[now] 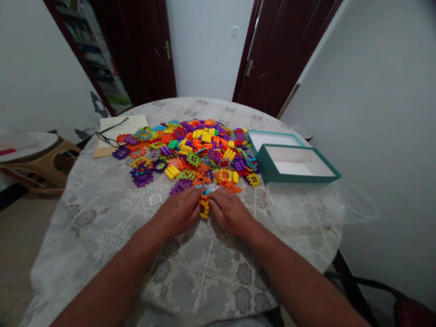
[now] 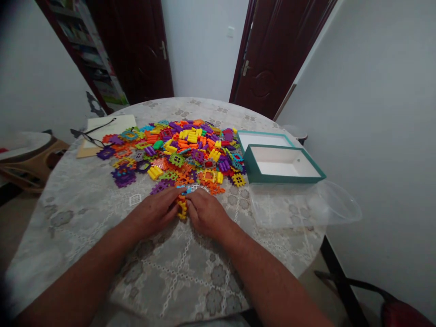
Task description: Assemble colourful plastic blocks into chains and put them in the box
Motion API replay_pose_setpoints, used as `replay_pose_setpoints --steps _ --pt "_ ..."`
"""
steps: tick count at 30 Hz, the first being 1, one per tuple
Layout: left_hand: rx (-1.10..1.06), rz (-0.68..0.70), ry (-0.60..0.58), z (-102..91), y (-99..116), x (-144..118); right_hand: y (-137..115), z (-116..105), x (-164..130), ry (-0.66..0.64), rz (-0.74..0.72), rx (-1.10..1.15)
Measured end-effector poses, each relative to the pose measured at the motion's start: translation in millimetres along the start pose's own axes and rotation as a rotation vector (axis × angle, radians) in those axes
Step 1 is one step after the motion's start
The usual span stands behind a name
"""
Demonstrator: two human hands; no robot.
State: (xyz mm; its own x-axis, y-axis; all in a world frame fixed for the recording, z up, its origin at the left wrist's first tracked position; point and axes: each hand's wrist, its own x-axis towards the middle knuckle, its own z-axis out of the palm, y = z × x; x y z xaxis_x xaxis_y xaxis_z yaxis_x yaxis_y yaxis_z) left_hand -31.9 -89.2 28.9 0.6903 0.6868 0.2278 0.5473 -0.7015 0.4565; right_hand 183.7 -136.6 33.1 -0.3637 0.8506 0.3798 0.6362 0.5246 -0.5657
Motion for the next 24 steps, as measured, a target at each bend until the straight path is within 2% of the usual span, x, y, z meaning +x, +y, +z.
replay_pose_setpoints --steps 5,13,19,24 --pt "-0.089 -0.017 -0.076 -7.6 3.1 5.5 1.0 -5.5 1.3 0.020 0.033 0.088" --pt "-0.137 -0.077 -0.048 -22.2 12.5 15.7 4.6 -9.0 2.0 0.053 0.086 0.104" --pt "-0.246 -0.131 -0.095 -39.3 16.4 20.0 7.6 -25.8 2.4 -0.085 0.050 0.023" --pt "-0.309 -0.157 -0.134 -37.3 22.0 19.0 8.5 -21.1 -1.0 -0.173 0.039 0.008"
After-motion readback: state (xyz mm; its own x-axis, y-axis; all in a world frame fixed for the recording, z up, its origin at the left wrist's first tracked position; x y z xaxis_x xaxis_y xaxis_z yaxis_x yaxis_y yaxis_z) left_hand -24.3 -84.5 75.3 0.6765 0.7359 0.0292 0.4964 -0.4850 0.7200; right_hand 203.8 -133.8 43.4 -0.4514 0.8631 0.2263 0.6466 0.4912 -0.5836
